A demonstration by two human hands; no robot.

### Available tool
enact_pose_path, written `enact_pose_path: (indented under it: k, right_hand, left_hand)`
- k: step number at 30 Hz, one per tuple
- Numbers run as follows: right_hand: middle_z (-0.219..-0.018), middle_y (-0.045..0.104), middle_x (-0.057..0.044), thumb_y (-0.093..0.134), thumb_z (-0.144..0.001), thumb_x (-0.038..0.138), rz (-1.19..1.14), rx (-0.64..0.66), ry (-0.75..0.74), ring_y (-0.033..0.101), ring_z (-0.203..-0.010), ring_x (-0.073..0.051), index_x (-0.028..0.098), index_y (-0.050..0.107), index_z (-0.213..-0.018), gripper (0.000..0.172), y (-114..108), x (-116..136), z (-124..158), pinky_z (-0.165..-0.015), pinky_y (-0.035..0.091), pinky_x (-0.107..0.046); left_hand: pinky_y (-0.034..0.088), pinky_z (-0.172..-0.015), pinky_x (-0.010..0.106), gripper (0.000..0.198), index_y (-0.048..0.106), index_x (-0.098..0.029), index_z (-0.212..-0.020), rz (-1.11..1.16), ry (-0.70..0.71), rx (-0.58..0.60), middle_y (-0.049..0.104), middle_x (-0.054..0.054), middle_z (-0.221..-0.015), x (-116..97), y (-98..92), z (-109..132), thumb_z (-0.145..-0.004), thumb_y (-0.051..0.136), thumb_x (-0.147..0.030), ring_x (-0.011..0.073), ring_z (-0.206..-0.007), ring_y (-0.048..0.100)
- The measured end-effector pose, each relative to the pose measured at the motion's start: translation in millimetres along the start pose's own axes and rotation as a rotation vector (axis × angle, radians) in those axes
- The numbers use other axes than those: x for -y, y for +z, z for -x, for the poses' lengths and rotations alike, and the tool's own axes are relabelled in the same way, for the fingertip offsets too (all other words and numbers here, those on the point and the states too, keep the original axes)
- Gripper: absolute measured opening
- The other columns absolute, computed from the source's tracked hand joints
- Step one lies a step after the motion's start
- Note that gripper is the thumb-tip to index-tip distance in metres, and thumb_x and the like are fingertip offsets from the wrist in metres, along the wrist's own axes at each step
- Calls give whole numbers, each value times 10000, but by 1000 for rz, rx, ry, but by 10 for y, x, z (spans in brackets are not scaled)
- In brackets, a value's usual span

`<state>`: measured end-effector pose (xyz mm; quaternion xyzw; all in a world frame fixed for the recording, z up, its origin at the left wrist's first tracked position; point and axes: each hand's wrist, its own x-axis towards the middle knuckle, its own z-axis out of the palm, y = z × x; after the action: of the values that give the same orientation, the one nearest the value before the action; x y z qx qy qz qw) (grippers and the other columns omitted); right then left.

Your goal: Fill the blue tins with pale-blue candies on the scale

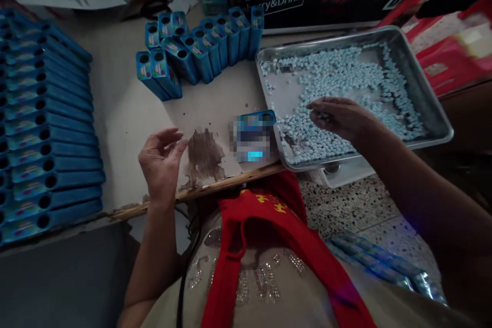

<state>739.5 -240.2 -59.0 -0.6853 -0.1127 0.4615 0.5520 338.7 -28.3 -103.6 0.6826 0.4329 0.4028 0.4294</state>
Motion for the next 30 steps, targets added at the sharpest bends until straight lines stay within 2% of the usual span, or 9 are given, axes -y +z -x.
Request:
enact_pose_path:
  k: [3,5,9,12,15,19,23,27,30]
  right_hand:
    - [-854,760,-63,809,-1042,43,-24,-71,41,676,-738,-120,192,785,-893,212,122,34,70,-680,538,-225]
    - [-873,750,-64,738,-1030,-17,-59,-97,64,701,-770,-119,180,801,-917,236,229,57,107,-702,552,-221]
    - [-841,732,-60,754,-1037,-2,-25,-43,44,637,-689,-95,156,819,-903,218,406,148,177,-632,516,-204]
    - [-787,718,-47,868,-1046,106,76,61,-18,592,-635,-90,157,830,-891,167,503,269,226,-583,493,-208]
    - [-742,709,-35,874,-1069,148,180,149,-68,580,-605,-96,169,820,-885,194,603,414,263,-542,458,-214]
    - [-692,682,-17,846,-1100,114,294,186,-121,517,-550,-72,175,783,-844,271,770,567,296,-497,386,-196]
    - [-631,634,17,771,-1112,22,349,200,-177,464,-512,-49,186,751,-795,356,931,628,326,-471,334,-172]
    - [-630,639,22,759,-1095,0,366,196,-243,467,-509,-54,195,756,-798,354,945,650,364,-475,332,-190]
    - [-678,672,-2,756,-1091,22,334,163,-305,511,-555,-74,198,778,-832,314,795,663,361,-519,371,-221]
  left_hand:
    - [738,-1096,422,322,832,-239,-1231,11,31,3,853,64,-1124,24,-31,62,-931,950,-243,241,-1079,863]
    - [729,-1133,431,319,831,-245,-1240,-22,60,25,854,63,-1151,28,-41,58,-944,950,-239,243,-1099,862]
    - [721,-1165,453,351,817,-258,-1279,-66,88,34,846,60,-1168,75,-86,4,-957,955,-235,248,-1115,853]
    - [722,-1168,462,372,801,-274,-1306,-86,66,23,830,48,-1142,129,-113,-2,-967,951,-244,250,-1115,846]
    - [719,-1178,472,387,802,-281,-1313,-83,41,18,835,41,-1140,155,-122,20,-959,950,-235,250,-1118,847]
    - [722,-1173,466,419,811,-266,-1305,-67,22,35,844,45,-1132,133,-98,33,-918,960,-207,248,-1108,852]
    - [732,-1122,436,366,824,-251,-1249,-72,5,70,857,56,-1152,76,-16,35,-909,955,-217,250,-1098,852]
    - [711,-1126,424,352,834,-240,-1255,-56,10,133,869,63,-1185,41,93,55,-919,940,-239,251,-1115,854]
    - [695,-1135,417,376,822,-251,-1315,-28,56,189,868,61,-1193,41,208,66,-956,933,-240,249,-1132,854]
